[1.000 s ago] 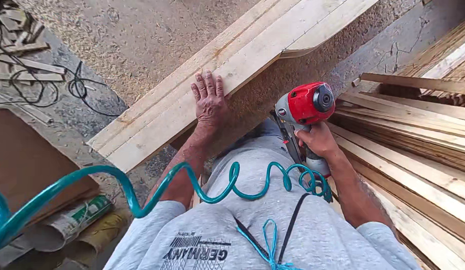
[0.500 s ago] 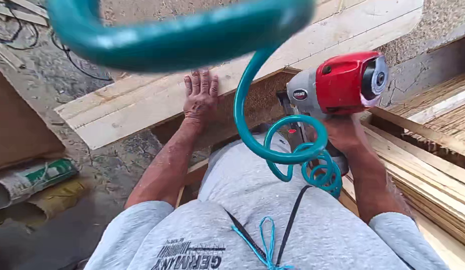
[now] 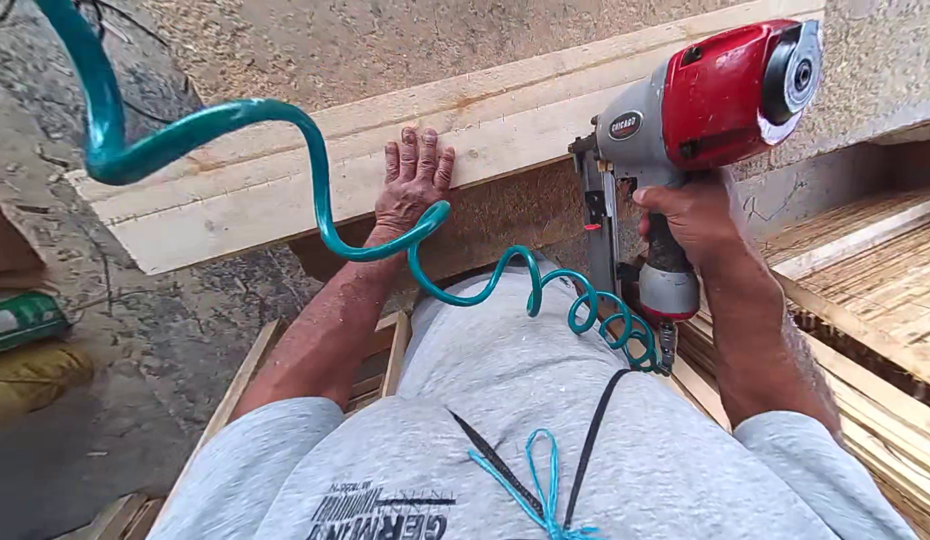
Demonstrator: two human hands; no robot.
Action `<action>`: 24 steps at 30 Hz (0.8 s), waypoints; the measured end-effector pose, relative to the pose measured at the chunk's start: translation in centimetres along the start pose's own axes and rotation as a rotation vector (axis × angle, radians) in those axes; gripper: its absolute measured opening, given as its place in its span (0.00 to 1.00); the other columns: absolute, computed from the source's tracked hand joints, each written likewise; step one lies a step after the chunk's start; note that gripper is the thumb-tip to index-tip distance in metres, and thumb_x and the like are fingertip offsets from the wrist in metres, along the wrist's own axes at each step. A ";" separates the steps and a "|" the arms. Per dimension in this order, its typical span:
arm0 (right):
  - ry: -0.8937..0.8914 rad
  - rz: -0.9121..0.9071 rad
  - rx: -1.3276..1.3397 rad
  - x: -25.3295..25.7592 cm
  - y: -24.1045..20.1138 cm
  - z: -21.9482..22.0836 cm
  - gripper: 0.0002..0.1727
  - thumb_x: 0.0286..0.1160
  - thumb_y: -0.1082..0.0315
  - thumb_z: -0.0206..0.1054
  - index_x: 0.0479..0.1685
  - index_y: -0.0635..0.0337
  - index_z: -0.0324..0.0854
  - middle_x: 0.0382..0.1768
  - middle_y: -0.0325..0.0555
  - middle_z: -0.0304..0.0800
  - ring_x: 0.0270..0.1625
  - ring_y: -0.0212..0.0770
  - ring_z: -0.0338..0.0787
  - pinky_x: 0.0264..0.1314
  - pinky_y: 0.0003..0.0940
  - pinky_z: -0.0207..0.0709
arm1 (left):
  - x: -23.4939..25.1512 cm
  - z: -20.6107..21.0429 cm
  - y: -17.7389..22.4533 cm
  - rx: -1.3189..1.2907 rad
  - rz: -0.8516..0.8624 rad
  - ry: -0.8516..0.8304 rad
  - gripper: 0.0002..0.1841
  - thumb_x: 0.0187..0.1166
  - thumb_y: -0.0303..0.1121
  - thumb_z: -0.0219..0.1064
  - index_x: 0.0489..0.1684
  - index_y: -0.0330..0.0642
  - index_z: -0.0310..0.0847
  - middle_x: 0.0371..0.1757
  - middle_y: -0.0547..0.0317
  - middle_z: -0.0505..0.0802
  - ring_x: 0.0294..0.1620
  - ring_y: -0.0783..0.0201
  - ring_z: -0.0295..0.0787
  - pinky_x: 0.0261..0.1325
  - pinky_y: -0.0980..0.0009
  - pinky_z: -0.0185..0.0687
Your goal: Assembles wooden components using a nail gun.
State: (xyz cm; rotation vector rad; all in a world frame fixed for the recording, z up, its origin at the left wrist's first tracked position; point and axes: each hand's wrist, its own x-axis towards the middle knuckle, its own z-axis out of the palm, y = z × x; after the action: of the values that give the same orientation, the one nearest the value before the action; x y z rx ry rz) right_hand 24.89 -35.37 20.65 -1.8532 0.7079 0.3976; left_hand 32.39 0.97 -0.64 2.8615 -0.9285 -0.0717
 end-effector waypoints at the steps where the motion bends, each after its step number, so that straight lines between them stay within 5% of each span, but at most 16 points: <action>1: 0.001 -0.001 -0.007 0.1 -0.1 0.1 0.15 0.70 0.67 0.75 0.55 0.52 0.81 0.29 0.44 0.90 0.17 0.39 0.86 0.19 0.35 0.86 | 0.0 -0.1 0.0 -0.001 0.002 -0.008 0.31 0.93 0.46 0.49 0.94 0.43 0.54 0.94 0.34 0.55 0.94 0.29 0.46 0.89 0.29 0.44; 7: 0.006 -0.013 -0.061 0.2 -0.5 0.5 0.15 0.71 0.67 0.76 0.53 0.52 0.81 0.27 0.44 0.89 0.17 0.39 0.87 0.19 0.35 0.86 | -0.1 -0.6 0.1 -0.020 0.014 -0.009 0.29 0.93 0.37 0.44 0.94 0.43 0.54 0.94 0.34 0.56 0.94 0.30 0.46 0.90 0.30 0.41; 16: -0.037 -0.055 -0.075 -1.8 -2.0 2.7 0.16 0.69 0.71 0.76 0.55 0.54 0.81 0.27 0.44 0.90 0.20 0.39 0.89 0.23 0.32 0.88 | 0.0 -1.0 0.2 0.001 0.022 -0.037 0.29 0.95 0.41 0.40 0.94 0.40 0.53 0.93 0.31 0.56 0.93 0.27 0.48 0.88 0.28 0.45; 24: -0.076 -0.043 -0.061 -1.7 -1.9 7.3 0.17 0.70 0.70 0.76 0.56 0.55 0.80 0.28 0.47 0.90 0.20 0.42 0.89 0.22 0.36 0.89 | -0.3 0.3 -0.1 -0.044 0.033 0.063 0.30 0.95 0.46 0.47 0.92 0.41 0.59 0.92 0.32 0.60 0.92 0.27 0.50 0.89 0.30 0.47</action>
State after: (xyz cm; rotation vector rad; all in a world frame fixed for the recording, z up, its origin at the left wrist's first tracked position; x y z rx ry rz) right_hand 25.20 -27.63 20.24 -1.8969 0.6092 0.4629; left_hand 32.21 1.16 -0.96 2.7896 -0.9492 0.0014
